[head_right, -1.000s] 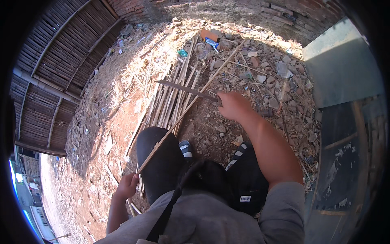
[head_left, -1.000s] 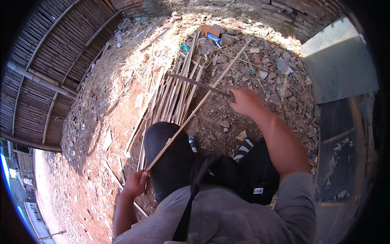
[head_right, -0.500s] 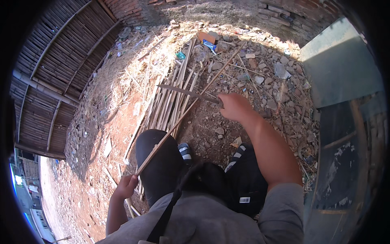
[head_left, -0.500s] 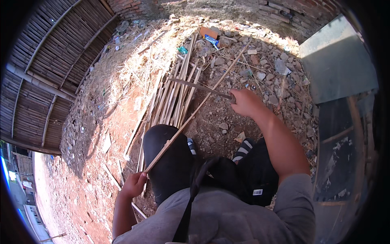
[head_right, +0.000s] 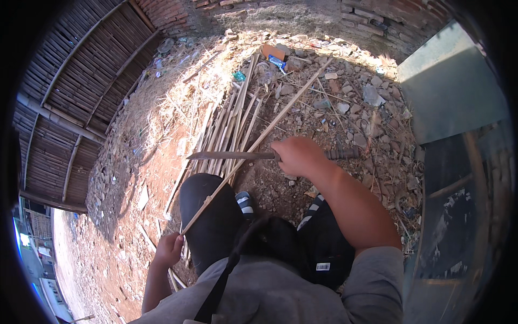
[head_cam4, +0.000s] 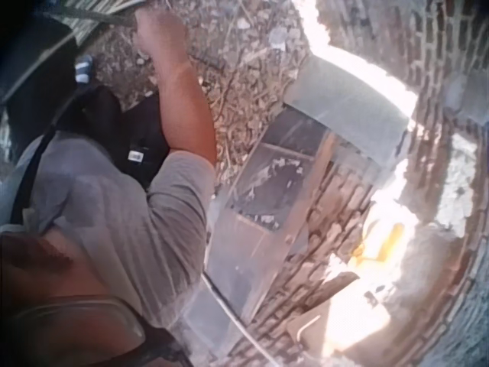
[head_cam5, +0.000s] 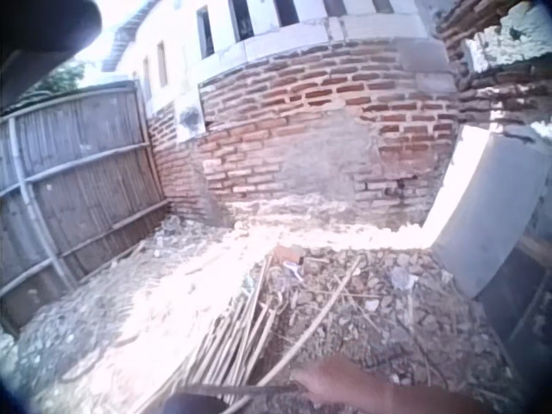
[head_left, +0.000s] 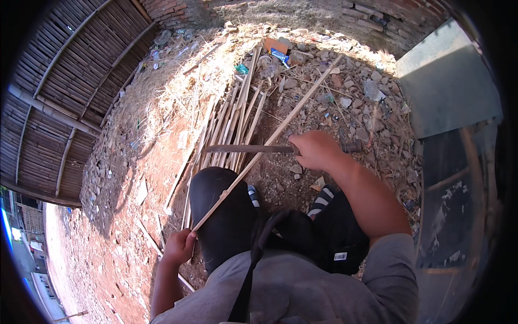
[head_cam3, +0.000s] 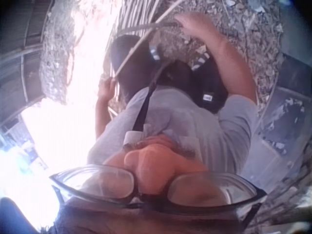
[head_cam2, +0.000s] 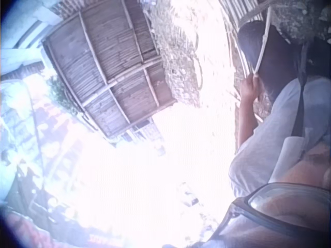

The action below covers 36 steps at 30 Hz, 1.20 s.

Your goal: The person sits on the ground and uses a large knife to shave thin strips of bamboo. They hold a bamboo stick with their left hand and repeatedly scrape the blade along its length to remove the outer layer, creating a pile of shavings.

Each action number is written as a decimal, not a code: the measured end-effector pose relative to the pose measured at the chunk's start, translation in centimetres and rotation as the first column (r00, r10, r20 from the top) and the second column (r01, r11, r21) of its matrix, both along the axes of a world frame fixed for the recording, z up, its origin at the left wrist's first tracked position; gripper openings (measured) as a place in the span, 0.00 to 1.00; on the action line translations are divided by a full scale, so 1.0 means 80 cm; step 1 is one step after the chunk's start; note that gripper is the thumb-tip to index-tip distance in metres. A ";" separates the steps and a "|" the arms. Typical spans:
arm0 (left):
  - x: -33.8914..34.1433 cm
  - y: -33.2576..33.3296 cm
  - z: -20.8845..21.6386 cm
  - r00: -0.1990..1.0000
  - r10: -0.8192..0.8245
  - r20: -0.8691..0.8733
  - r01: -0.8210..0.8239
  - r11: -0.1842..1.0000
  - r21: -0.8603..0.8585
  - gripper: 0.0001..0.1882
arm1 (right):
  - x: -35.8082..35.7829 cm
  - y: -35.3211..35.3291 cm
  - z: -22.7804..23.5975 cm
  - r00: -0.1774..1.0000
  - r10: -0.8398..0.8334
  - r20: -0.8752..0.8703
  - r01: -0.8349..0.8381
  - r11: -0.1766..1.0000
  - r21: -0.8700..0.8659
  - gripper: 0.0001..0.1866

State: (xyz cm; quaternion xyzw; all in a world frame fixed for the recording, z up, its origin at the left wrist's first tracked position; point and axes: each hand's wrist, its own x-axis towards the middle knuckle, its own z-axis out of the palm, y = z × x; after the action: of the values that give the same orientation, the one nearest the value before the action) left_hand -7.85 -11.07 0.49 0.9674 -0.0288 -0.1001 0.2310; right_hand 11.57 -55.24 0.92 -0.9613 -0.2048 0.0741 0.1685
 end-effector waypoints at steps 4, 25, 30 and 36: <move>-0.005 0.012 -0.016 0.999 -0.028 0.031 0.027 1.000 0.003 0.23 | 0.024 -0.026 -0.032 0.999 -0.032 -0.026 0.034 0.996 0.078 0.11; -0.005 0.008 -0.009 1.000 0.005 0.007 -0.005 1.000 0.003 0.22 | 0.017 -0.030 -0.008 0.993 -0.114 -0.016 0.115 0.990 0.078 0.13; -0.007 0.012 -0.022 0.999 -0.012 0.048 0.009 0.999 0.052 0.21 | 0.024 -0.032 -0.016 0.997 -0.075 -0.016 0.076 0.994 0.074 0.12; -0.003 0.007 -0.006 0.998 -0.032 0.049 0.029 0.998 0.055 0.21 | 0.034 -0.063 -0.027 0.973 -0.231 -0.024 0.232 0.971 0.058 0.10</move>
State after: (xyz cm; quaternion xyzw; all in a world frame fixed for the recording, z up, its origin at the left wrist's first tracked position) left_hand -8.12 -10.53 0.05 0.9749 -0.0467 -0.0800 0.2025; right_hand 14.27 -60.32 -1.25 -0.9725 -0.0919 0.0561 0.2066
